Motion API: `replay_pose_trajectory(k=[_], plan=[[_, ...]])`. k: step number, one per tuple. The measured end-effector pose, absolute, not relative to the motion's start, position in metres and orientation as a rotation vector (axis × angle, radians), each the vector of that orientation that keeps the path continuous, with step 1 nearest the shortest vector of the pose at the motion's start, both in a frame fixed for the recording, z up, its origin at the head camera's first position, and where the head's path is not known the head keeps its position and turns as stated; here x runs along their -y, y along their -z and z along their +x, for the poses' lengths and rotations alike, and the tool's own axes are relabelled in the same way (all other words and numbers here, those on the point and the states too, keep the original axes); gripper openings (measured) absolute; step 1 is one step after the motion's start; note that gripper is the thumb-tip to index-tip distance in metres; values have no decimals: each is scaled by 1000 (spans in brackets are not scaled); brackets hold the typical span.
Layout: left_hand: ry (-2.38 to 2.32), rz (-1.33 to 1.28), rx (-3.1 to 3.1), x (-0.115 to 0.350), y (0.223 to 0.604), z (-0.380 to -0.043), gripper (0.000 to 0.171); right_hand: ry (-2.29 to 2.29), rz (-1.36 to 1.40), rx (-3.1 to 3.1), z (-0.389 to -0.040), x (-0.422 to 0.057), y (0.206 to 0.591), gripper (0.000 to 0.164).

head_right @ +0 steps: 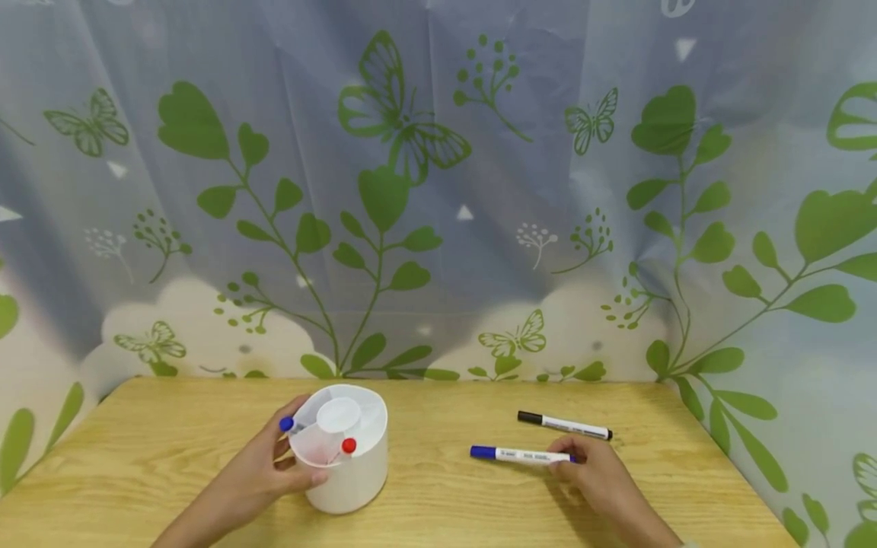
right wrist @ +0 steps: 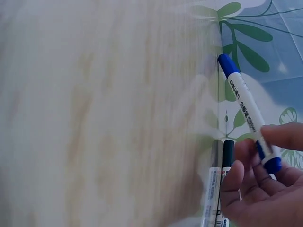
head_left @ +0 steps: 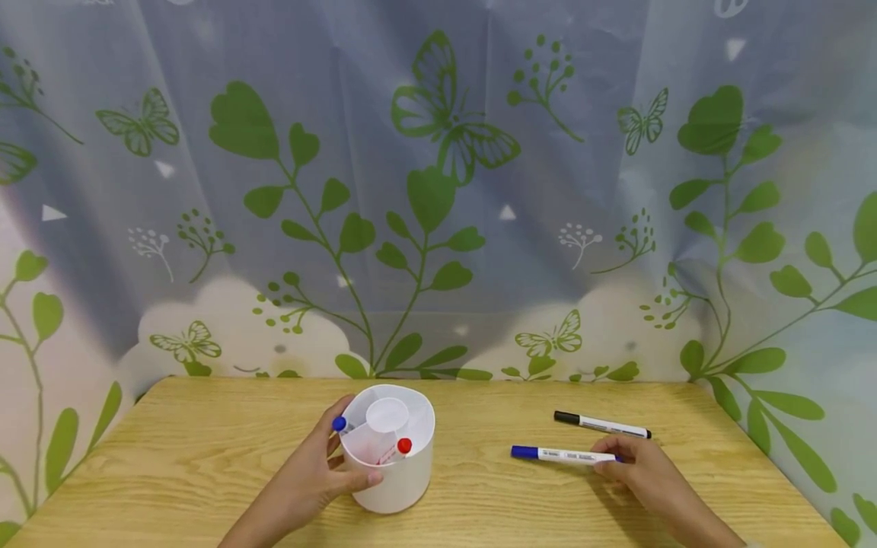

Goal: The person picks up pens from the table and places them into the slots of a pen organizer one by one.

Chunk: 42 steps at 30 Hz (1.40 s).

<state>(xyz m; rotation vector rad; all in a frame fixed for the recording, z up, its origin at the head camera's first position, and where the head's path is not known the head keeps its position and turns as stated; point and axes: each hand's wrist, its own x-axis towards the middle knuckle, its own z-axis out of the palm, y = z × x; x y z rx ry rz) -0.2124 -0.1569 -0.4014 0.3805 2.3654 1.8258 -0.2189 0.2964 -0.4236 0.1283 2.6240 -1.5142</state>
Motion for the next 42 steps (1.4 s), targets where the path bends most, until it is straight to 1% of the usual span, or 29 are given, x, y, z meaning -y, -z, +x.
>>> replay_pose_trajectory(k=[6, 15, 20, 24, 35, 39, 42], plan=[[-1777, 361, -2435, 153, 401, -213, 113, 1626, 113, -2567, -216, -292, 417, 20], [-1802, 380, -2430, 151, 405, -217, 109, 1758, 199, -2547, -217, -281, 410, 26], [-1829, 357, -2414, 150, 405, -218, 110, 1859, 217, -2517, -217, -274, 407, 26], [-1849, 352, -2390, 150, 405, -219, 110, 1911, 204, -2498, -216, -271, 403, 22], [-1825, 349, -2389, 150, 404, -220, 111, 2054, 146, -2411, -215, -257, 393, 19], [-1817, 343, -2394, 151, 404, -219, 111, 2076, 109, -2382, -216, -248, 390, 22], [-1811, 325, -2387, 151, 404, -218, 113, 2076, 86, -2384, -216, -242, 387, 27]])
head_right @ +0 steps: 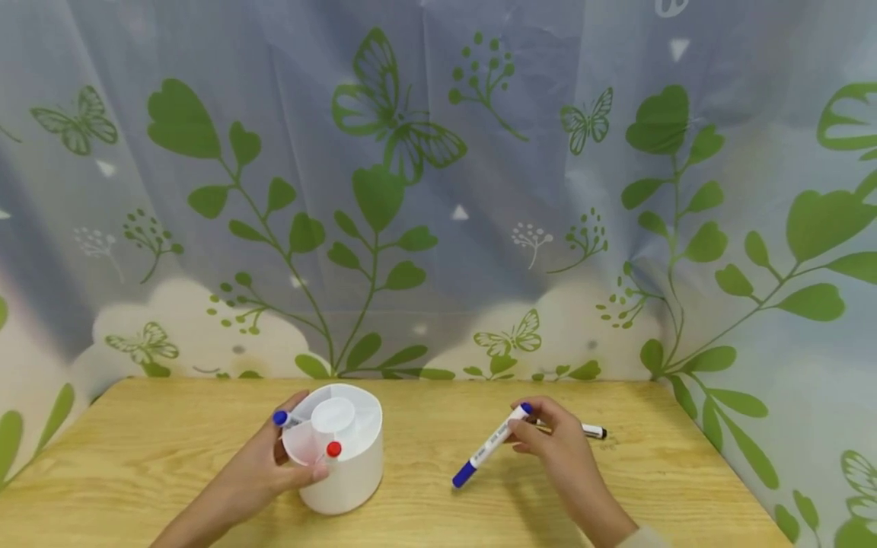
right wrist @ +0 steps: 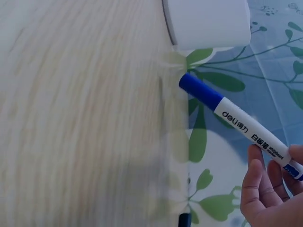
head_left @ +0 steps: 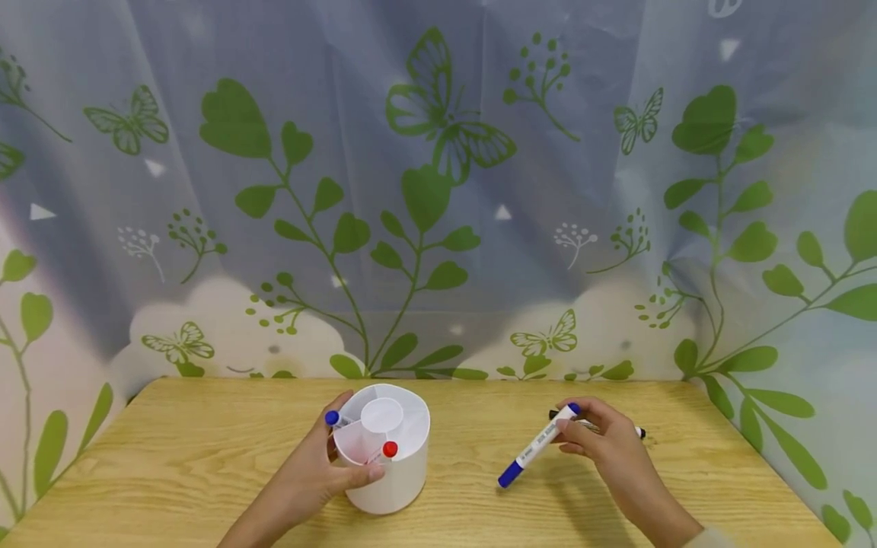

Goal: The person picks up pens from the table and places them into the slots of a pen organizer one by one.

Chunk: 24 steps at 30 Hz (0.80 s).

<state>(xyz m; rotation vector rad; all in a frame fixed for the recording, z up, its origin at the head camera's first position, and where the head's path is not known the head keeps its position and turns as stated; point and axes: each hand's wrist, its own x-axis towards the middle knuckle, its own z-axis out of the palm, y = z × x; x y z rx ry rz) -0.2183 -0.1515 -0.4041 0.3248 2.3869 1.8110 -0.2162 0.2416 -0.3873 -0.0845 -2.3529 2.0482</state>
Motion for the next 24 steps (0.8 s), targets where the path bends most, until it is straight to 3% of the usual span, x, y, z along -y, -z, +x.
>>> replay_pose_trajectory(k=[13, 24], plan=[[-1778, 310, -2391, 153, 402, -217, 117, -2175, 30, 2266, -216, -220, 374, 41], [-1663, 322, -2465, 157, 401, -217, 117, -2234, 8, 2197, -215, -207, 368, 40]])
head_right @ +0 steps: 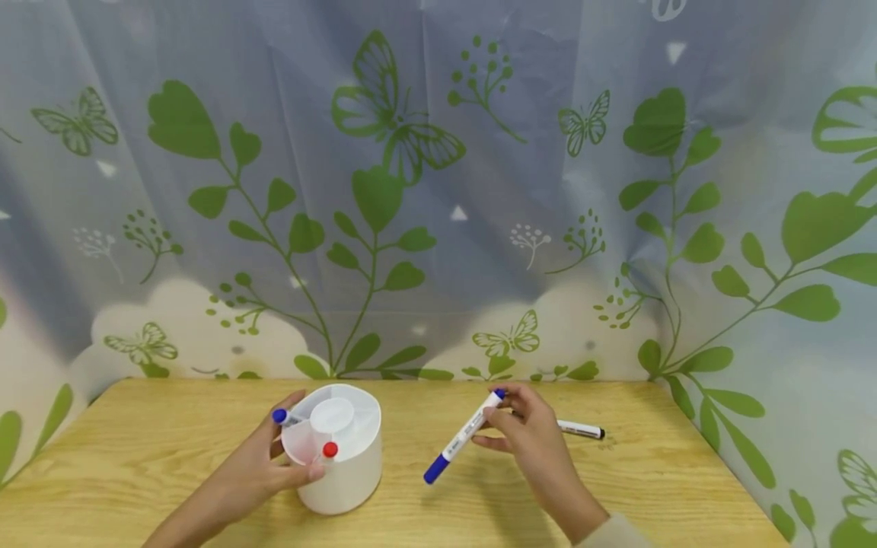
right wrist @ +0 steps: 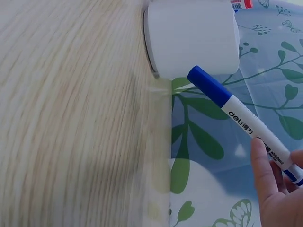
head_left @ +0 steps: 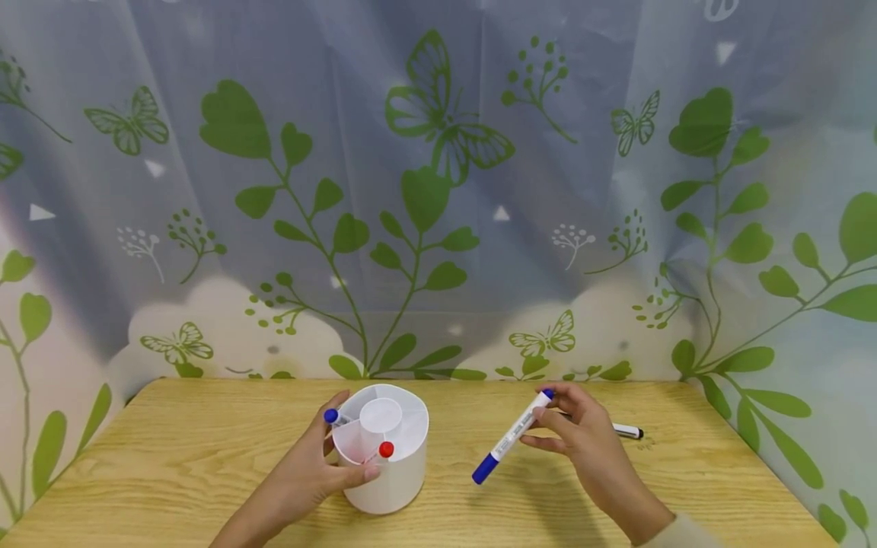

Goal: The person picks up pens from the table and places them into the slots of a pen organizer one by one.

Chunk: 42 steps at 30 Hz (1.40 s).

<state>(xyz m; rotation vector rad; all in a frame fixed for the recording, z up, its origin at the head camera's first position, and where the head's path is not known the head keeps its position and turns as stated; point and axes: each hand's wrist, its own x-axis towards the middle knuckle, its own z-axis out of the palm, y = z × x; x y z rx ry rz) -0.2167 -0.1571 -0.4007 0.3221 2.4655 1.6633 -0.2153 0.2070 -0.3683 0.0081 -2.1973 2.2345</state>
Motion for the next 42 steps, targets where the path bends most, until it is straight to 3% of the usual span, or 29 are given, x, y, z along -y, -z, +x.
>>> replay_pose_trajectory(k=[29, 42], plan=[[-1695, 339, -2411, 162, 397, -219, 103, -2340, 108, 2064, -218, -169, 340, 40], [-1711, 390, -2395, 162, 399, -219, 107, -2359, 192, 1943, -223, -146, 337, 24]])
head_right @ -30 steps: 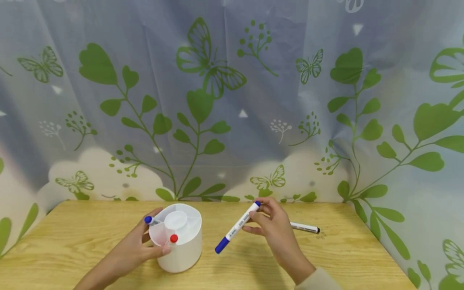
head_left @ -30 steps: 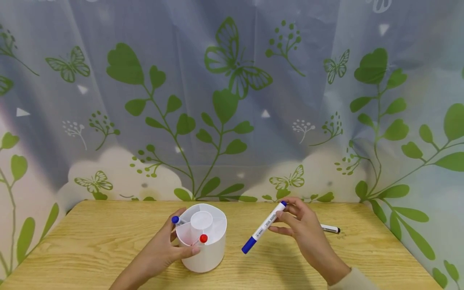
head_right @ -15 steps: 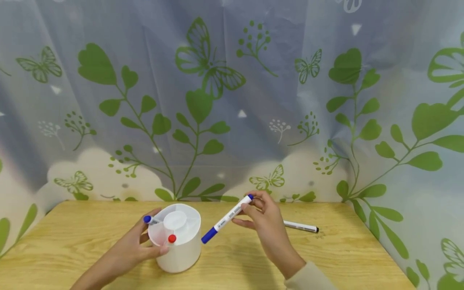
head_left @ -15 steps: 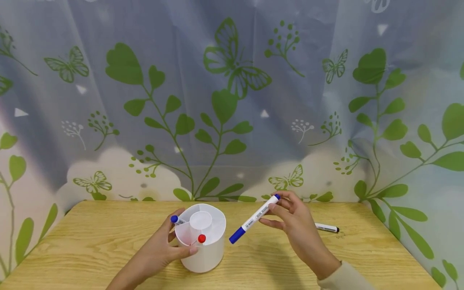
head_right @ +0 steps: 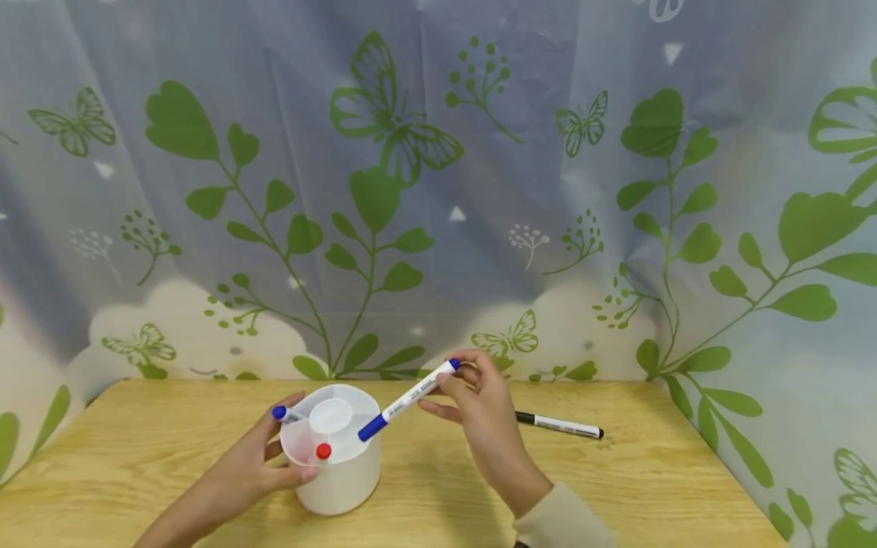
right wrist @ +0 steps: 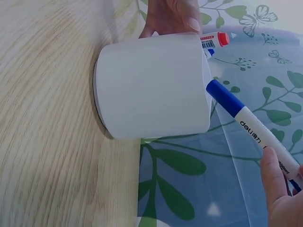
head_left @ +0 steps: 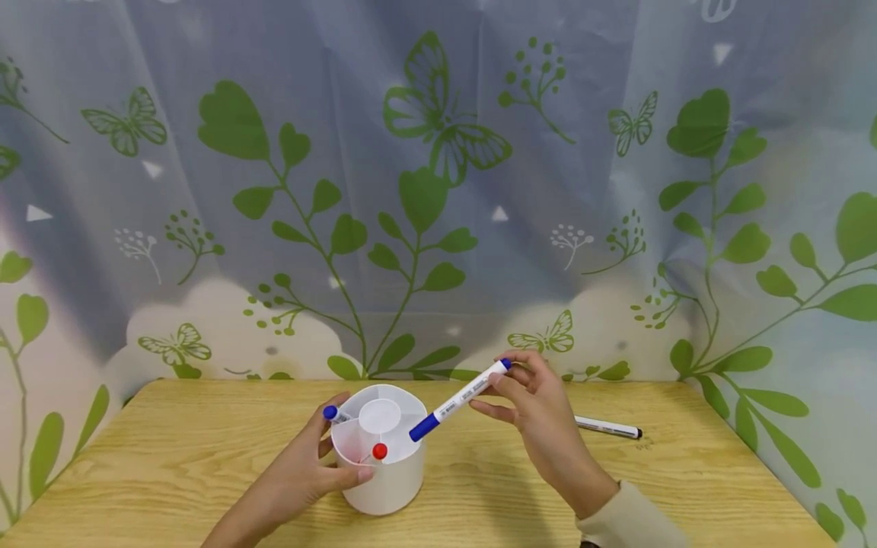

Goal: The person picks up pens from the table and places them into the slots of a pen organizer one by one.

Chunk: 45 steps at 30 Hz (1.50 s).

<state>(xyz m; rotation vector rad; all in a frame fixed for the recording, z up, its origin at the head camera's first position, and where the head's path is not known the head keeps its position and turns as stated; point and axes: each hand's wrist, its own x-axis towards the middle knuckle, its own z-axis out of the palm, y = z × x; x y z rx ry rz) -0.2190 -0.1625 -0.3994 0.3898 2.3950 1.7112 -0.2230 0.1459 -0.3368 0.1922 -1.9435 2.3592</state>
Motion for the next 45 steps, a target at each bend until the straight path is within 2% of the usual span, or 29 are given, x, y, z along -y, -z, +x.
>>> replay_pose_trajectory(k=[12, 32, 45], plan=[[-1800, 387, -2383, 157, 405, -220, 111, -2356, 228, 1963, -226, -127, 343, 15], [-1788, 330, -2397, 156, 405, -219, 109, -2322, 273, 2052, -223, -108, 351, 24], [-1807, 393, -2314, 164, 401, -222, 109, -2283, 314, 2105, -223, -100, 359, 23]])
